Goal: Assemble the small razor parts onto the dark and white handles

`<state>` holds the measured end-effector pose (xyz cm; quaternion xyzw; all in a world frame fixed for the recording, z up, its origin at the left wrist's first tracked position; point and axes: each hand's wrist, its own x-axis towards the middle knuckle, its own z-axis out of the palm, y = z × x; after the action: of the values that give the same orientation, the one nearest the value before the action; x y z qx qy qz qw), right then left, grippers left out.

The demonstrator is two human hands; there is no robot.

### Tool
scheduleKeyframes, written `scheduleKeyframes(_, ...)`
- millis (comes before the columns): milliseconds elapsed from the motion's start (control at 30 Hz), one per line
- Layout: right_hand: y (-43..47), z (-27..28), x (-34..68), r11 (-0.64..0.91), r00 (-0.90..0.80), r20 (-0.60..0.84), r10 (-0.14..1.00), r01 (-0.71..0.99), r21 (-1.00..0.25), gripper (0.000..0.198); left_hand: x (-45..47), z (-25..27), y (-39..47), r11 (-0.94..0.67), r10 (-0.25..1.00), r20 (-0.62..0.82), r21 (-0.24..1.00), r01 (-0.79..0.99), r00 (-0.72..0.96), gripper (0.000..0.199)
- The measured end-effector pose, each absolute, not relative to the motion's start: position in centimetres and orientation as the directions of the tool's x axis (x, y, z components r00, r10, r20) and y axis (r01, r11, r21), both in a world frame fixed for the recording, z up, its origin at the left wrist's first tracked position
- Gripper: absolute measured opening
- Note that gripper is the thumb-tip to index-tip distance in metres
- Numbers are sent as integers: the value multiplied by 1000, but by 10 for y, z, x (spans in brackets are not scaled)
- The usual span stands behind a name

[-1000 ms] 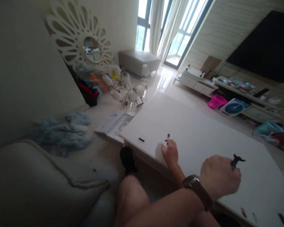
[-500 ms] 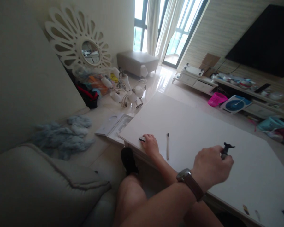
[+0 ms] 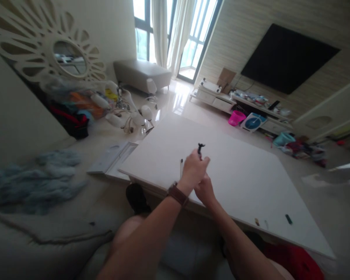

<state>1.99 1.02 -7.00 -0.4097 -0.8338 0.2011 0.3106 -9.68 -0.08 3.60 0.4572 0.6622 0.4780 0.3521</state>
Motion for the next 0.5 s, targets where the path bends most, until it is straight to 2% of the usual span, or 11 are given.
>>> scheduleKeyframes(133,-3,-30,88,574,-368,445,817,592,-565,14,-93,15,4,180,952,-84,931,319,-294,23)
scheduleKeyframes(233,-10,-25,116,596,-343,497,797,578,-557,14,-71,-1,0,244,967,-235,965,95,-94,30)
scheduleKeyframes(333,-9,-32,131,604,-324,522,789,560,-567,16,-44,-8,-3,245,969,-241,966,-86,51,28)
scheduleKeyframes(500,2,-37,148,599,-299,531,793,542,-590,18,-14,-9,5,147,987,-152,985,-94,-47,27)
